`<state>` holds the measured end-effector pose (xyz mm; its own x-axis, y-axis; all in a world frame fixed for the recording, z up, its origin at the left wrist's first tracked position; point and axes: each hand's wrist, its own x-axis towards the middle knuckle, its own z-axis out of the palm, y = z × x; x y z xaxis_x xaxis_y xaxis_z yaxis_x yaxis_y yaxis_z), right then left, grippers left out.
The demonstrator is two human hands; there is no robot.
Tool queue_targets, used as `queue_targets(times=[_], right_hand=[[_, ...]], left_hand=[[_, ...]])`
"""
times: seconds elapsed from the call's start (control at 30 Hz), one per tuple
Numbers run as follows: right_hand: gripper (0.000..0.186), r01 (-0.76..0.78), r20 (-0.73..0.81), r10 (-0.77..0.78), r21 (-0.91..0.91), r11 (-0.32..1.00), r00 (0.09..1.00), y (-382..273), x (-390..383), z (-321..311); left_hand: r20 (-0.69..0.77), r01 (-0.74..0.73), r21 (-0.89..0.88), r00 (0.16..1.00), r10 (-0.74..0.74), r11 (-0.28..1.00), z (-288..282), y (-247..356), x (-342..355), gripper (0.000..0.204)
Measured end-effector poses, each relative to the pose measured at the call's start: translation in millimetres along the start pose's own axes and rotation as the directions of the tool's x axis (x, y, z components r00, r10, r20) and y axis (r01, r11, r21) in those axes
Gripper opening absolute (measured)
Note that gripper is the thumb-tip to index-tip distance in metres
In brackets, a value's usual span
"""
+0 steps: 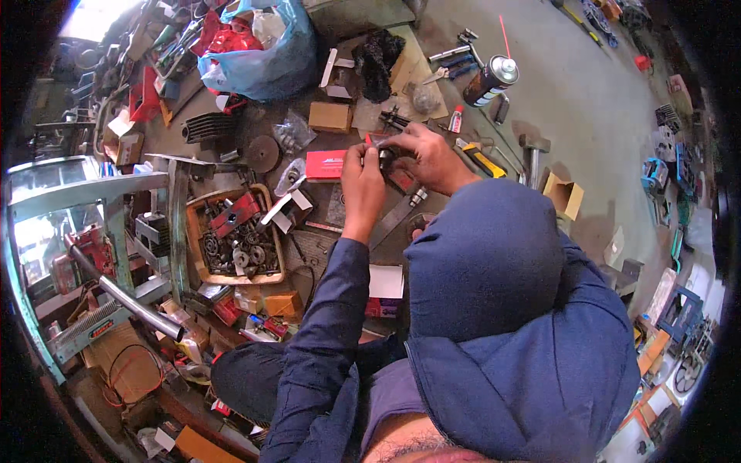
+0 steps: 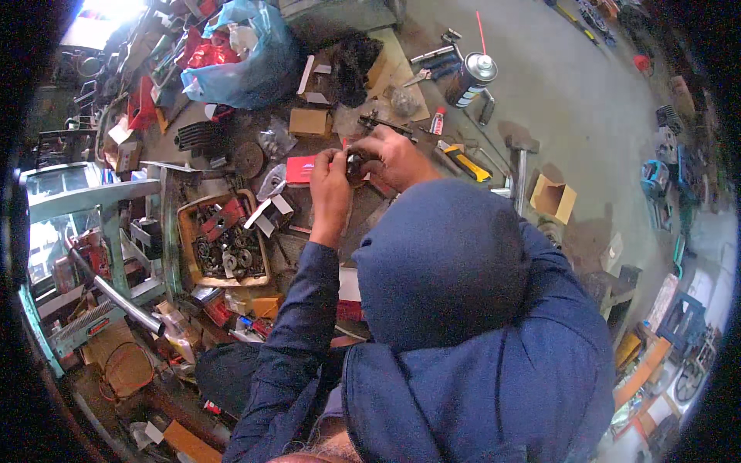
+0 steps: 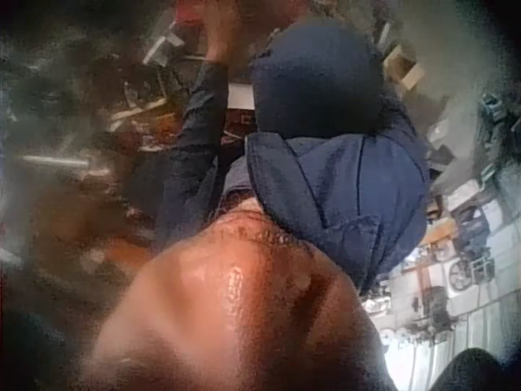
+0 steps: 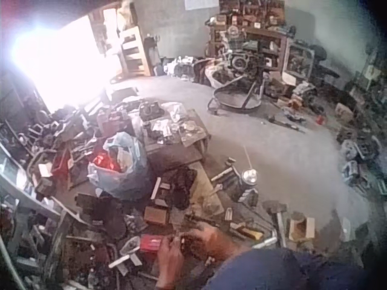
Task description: The person cleans and inspects motorcycle engine components including a camshaft, using a cloth and a spray cleaner while sitting on the floor of a workshop.
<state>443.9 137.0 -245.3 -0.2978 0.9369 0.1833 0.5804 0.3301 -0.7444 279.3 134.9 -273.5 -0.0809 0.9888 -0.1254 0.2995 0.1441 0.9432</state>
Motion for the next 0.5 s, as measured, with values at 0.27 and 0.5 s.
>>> queue_targets(times=[0.27,0.5], right_hand=[[0.021,-0.115,0.102,0.112,0.02,0.993,0.989,25.4,4.9,-15.8],[0.035,-0.371,0.293,0.296,0.249,0.895,0.909,17.3,-4.9,8.0]], left_hand=[[0.051,0.078,-0.109,0.996,-0.073,0.991,15.4,-2.7,-6.2,0.027],[0.111,-0.112,0.128,0.989,0.097,0.985,2.8,7.1,-5.2,0.022]])
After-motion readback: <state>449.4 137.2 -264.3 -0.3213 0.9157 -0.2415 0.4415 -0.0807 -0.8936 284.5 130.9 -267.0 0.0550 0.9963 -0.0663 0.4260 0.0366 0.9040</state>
